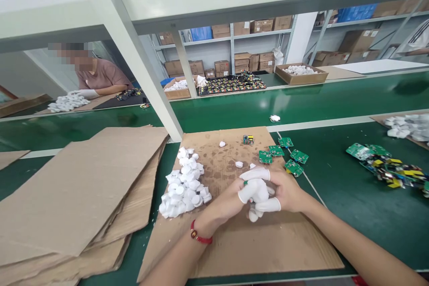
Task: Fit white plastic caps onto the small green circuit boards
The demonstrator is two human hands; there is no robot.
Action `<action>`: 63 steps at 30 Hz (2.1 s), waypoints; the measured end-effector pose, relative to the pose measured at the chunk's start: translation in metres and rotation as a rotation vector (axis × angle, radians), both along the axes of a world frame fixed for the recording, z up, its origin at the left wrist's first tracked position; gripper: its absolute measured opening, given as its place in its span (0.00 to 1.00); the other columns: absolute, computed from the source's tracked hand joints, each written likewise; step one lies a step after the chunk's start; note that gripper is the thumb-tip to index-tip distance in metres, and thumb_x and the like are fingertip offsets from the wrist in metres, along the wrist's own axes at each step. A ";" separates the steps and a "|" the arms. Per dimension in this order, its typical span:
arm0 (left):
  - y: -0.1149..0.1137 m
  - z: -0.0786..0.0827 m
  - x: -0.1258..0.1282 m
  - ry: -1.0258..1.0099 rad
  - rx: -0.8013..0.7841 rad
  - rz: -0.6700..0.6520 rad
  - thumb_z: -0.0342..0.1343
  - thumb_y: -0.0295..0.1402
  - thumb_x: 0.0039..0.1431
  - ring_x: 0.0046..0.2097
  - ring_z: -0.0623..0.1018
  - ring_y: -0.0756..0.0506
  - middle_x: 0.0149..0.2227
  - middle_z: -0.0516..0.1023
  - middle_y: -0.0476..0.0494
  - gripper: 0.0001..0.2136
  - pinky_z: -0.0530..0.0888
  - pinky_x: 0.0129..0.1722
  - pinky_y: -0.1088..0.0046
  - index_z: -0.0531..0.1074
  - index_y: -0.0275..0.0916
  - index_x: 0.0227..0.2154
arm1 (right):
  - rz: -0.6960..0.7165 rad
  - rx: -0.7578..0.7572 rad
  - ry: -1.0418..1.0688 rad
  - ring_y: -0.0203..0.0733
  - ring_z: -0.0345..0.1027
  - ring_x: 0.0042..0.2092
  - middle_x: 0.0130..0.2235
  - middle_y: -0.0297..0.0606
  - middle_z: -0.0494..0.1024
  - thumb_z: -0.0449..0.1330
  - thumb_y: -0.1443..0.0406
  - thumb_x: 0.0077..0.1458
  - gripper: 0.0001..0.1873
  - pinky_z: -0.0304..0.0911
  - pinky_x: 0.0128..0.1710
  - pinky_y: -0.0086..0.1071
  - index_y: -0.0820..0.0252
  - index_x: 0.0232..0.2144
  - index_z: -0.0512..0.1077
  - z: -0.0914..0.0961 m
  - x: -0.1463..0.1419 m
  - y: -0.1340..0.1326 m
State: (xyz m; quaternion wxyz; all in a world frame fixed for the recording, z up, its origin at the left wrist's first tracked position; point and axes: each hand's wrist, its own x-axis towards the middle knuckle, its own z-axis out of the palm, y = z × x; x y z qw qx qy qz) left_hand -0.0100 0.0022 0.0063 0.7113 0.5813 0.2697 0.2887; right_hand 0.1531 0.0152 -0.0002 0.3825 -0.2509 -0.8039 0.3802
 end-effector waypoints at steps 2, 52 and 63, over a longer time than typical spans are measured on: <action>0.000 0.004 0.000 0.035 -0.004 -0.064 0.52 0.55 0.47 0.20 0.69 0.53 0.19 0.70 0.49 0.24 0.64 0.18 0.80 0.68 0.33 0.26 | -0.015 0.161 0.014 0.42 0.68 0.35 0.34 0.39 0.75 0.63 0.59 0.45 0.22 0.64 0.36 0.33 0.58 0.44 0.71 0.000 0.000 0.002; -0.005 -0.001 0.007 0.004 0.143 0.051 0.53 0.48 0.50 0.30 0.72 0.49 0.24 0.74 0.46 0.19 0.66 0.29 0.76 0.70 0.34 0.27 | 0.005 -0.034 -0.097 0.39 0.70 0.35 0.38 0.37 0.77 0.64 0.70 0.39 0.31 0.65 0.37 0.28 0.61 0.49 0.68 0.012 0.000 -0.009; -0.003 -0.002 0.011 -0.025 0.147 0.087 0.64 0.37 0.41 0.31 0.74 0.48 0.27 0.75 0.47 0.18 0.71 0.31 0.74 0.70 0.35 0.36 | -0.011 0.181 -0.117 0.46 0.70 0.43 0.42 0.42 0.77 0.63 0.64 0.43 0.27 0.63 0.47 0.36 0.58 0.48 0.69 0.007 0.000 -0.002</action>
